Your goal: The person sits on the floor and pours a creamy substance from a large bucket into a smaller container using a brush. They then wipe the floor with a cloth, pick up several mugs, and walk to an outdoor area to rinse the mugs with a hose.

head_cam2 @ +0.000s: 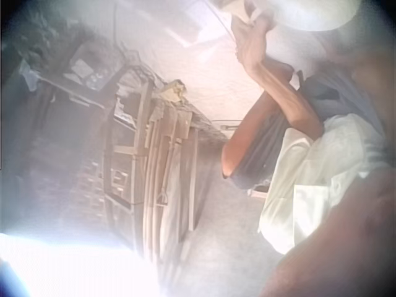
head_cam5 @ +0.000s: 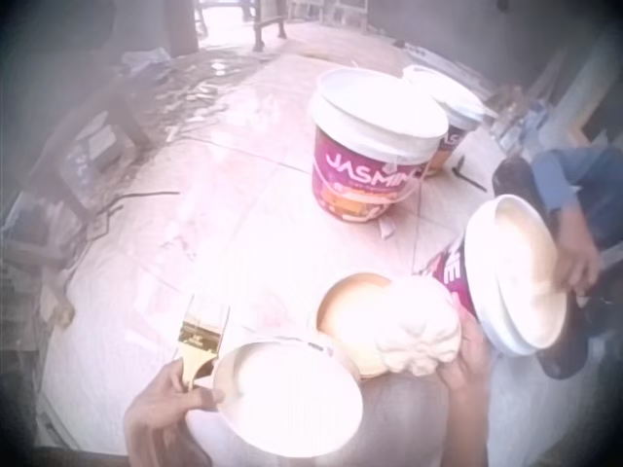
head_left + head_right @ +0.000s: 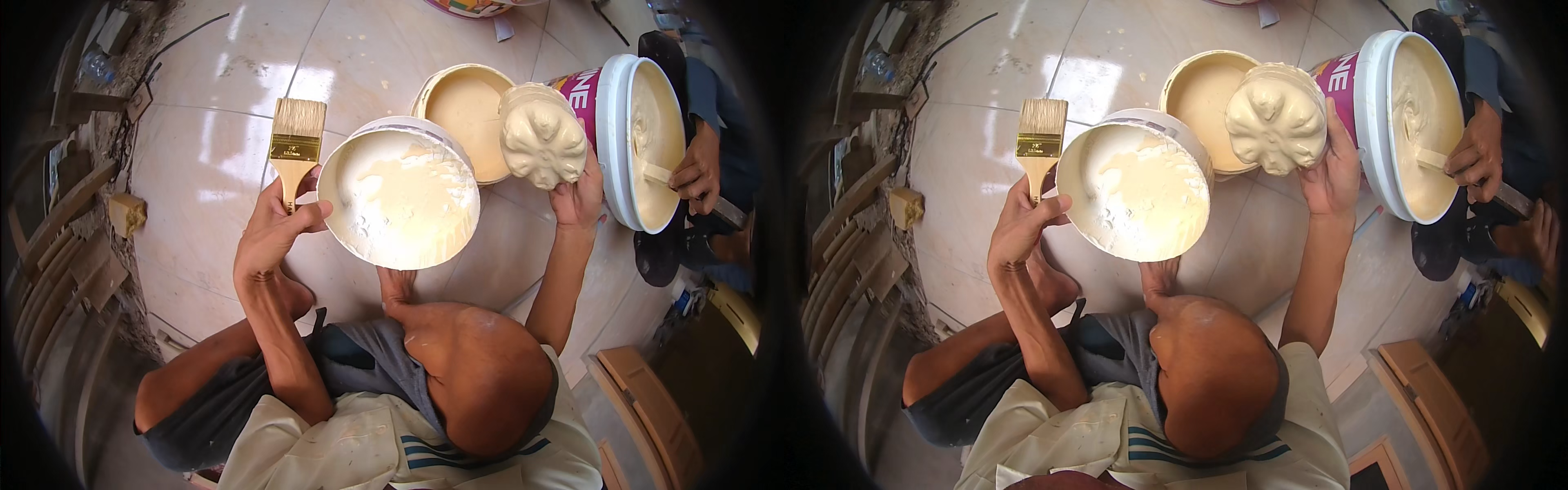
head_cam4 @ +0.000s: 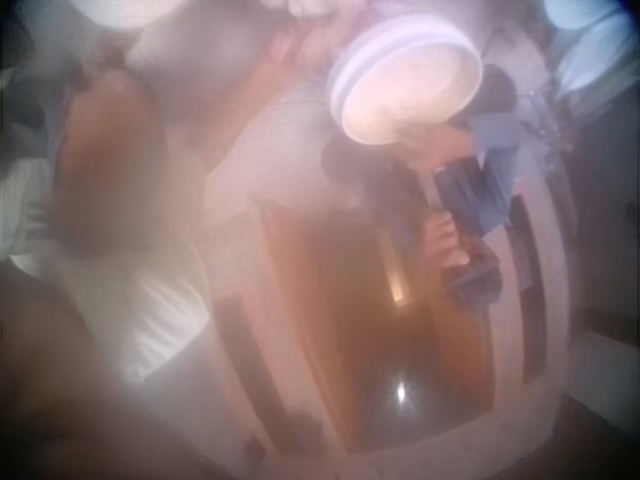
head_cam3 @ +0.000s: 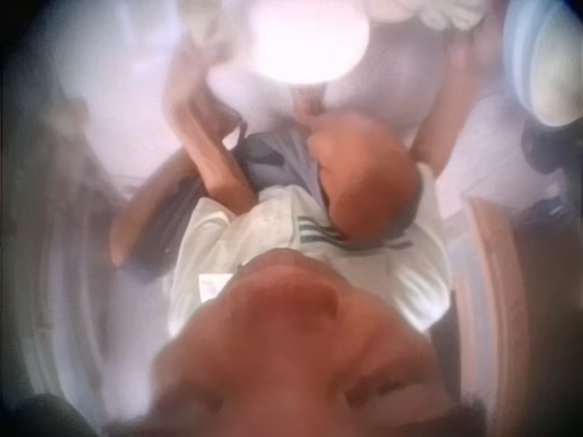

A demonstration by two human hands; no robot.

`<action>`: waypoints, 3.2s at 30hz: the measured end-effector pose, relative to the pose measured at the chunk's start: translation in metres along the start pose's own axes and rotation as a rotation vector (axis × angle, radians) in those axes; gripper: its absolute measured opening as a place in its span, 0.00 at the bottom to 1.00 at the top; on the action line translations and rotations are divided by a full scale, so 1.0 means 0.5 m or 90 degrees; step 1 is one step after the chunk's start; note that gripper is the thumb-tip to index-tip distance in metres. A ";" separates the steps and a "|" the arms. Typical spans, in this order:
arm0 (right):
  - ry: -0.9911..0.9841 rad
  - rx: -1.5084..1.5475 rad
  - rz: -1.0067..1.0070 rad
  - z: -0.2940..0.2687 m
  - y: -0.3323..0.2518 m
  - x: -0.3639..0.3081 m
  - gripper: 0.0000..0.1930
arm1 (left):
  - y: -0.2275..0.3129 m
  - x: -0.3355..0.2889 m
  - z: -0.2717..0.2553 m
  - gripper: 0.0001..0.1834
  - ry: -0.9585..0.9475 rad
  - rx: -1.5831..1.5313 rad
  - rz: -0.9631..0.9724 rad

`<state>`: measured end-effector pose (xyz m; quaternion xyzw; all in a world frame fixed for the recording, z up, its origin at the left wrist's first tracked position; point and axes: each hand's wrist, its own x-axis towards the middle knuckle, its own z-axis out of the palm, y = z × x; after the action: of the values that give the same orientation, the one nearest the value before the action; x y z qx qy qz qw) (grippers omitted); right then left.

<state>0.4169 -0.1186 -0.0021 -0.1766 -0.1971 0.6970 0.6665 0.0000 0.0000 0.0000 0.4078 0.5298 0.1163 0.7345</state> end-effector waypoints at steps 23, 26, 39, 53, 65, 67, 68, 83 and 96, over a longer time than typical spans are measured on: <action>0.038 -1.417 -0.409 0.182 0.156 -0.084 0.27 | 0.036 0.006 0.135 0.32 -0.015 -0.029 0.033; 0.174 -1.338 -0.438 0.151 0.166 -0.128 0.35 | 0.025 0.016 0.140 0.30 -0.052 -0.055 0.023; 0.684 -0.580 -0.086 0.203 0.226 -0.245 0.35 | -0.017 0.015 0.240 0.29 -0.140 -0.055 0.058; 0.893 -0.468 -0.036 0.028 0.285 -0.443 0.27 | -0.001 0.070 0.198 0.26 -0.002 -0.088 0.097; 0.910 -0.458 0.027 -0.073 0.344 -0.472 0.31 | 0.054 0.142 0.064 0.27 0.156 -0.168 0.191; 0.912 -0.469 0.035 -0.066 0.336 -0.478 0.32 | 0.048 0.146 0.055 0.25 0.178 -0.190 0.200; 0.907 -0.475 0.039 -0.067 0.339 -0.474 0.32 | 0.043 0.145 0.045 0.26 0.182 -0.190 0.200; 0.801 -0.528 0.108 -0.045 0.326 -0.413 0.34 | -0.078 0.151 0.026 0.40 0.033 -0.067 0.051; 0.356 -0.569 0.227 0.071 0.440 -0.075 0.40 | -0.223 0.030 -0.146 0.58 0.090 -0.098 0.116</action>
<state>0.2116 -0.1651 -0.0842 -0.6510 -0.2563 0.5740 0.4254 -0.0869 -0.0275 -0.0985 0.3877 0.5303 0.2512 0.7109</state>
